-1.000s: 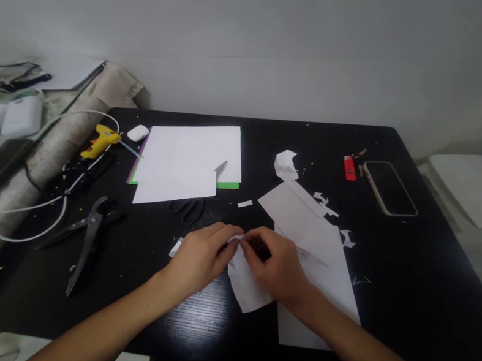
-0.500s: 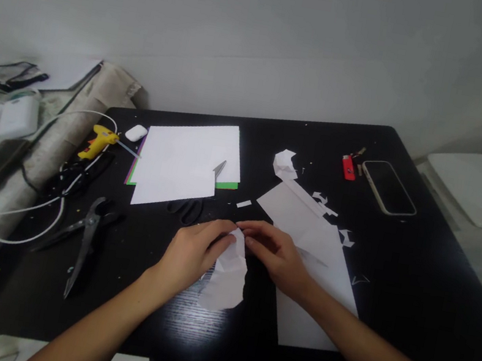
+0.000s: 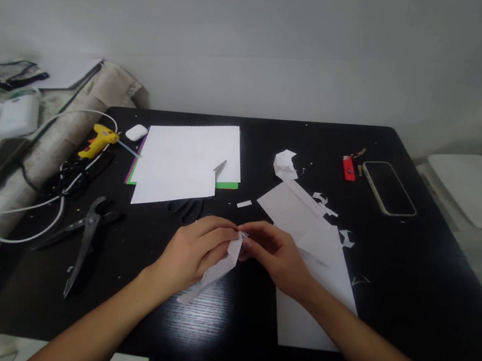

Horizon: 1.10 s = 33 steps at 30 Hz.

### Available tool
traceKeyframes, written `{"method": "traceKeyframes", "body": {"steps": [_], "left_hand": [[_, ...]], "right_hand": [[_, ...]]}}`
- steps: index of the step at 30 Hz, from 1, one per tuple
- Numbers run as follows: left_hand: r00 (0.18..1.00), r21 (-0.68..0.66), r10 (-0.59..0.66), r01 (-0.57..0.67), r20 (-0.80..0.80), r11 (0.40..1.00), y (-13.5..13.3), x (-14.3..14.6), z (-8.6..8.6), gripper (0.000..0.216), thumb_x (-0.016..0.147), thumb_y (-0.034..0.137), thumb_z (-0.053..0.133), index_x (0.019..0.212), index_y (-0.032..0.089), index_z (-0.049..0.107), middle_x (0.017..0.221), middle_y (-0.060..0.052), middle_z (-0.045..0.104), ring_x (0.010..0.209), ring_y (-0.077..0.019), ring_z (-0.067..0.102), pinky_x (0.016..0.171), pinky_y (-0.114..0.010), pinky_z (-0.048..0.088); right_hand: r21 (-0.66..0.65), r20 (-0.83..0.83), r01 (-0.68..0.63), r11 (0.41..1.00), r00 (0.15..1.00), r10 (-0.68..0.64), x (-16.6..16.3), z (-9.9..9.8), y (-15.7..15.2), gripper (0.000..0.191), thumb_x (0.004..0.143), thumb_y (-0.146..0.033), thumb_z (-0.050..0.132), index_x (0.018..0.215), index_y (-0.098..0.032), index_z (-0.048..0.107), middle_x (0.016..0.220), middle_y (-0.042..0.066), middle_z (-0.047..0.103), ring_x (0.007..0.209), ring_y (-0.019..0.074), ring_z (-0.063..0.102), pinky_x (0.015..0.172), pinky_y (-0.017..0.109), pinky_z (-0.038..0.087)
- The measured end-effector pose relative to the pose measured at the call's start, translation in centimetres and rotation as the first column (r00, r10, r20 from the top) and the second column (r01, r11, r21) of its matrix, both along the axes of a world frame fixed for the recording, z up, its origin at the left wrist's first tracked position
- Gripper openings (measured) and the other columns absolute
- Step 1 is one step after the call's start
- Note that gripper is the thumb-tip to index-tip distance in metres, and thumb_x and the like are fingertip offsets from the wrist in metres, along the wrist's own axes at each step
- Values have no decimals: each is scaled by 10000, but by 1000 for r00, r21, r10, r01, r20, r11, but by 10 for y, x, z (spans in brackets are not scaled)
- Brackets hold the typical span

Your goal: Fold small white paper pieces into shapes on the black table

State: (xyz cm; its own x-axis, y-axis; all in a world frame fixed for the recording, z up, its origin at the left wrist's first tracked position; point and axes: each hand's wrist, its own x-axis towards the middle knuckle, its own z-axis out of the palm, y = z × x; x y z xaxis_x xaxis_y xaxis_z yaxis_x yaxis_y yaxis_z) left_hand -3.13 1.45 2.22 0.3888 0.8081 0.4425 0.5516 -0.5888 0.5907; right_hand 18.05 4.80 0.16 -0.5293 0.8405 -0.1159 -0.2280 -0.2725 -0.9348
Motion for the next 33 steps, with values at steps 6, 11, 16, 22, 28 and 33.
{"method": "traceKeyframes", "body": {"steps": [6,11,16,22,28,33], "left_hand": [[999,6,17,-17,36,1000,-3,-1,-5,200,985,182,655,1176,208,707,1105,-83,722,992,-184,706,877,-323,595],[946,-185,53,7,319,983,-4,5,1,158,978,315,676,1035,185,744,945,-77,753,867,-193,730,776,-313,605],[897,-335,137,13,420,942,-3,8,4,197,948,365,718,958,173,765,889,-75,768,803,-196,739,709,-298,601],[949,-178,57,-1,311,984,-2,7,5,238,1004,360,636,941,169,763,883,-91,760,805,-197,712,724,-308,568],[968,-66,16,1,249,998,-4,9,5,87,994,217,651,1025,175,720,910,-70,756,826,-177,719,737,-285,573],[978,-30,-6,12,209,999,-6,11,4,117,966,136,671,1071,176,699,948,-67,741,863,-171,702,770,-289,579]], "right_hand": [[-11,31,20,1000,999,-20,0,4,0,215,843,-338,832,1013,-215,786,743,-8,749,645,118,693,655,264,595],[27,121,93,995,988,-96,0,5,-2,209,791,-327,866,969,-233,810,855,19,799,760,149,742,729,287,612],[10,95,121,993,988,-121,-2,4,-5,195,789,-323,865,955,-234,815,834,17,805,717,150,750,716,300,640],[-67,40,130,989,991,-127,-4,6,-7,218,763,-325,890,939,-214,827,835,26,805,711,162,761,669,301,671],[-45,51,145,988,988,-143,-4,5,-8,195,774,-314,881,938,-222,829,843,24,807,715,157,765,673,287,673],[-27,37,145,989,989,-143,-4,4,-9,204,779,-326,878,939,-214,822,822,25,802,702,161,768,665,290,676]]}}
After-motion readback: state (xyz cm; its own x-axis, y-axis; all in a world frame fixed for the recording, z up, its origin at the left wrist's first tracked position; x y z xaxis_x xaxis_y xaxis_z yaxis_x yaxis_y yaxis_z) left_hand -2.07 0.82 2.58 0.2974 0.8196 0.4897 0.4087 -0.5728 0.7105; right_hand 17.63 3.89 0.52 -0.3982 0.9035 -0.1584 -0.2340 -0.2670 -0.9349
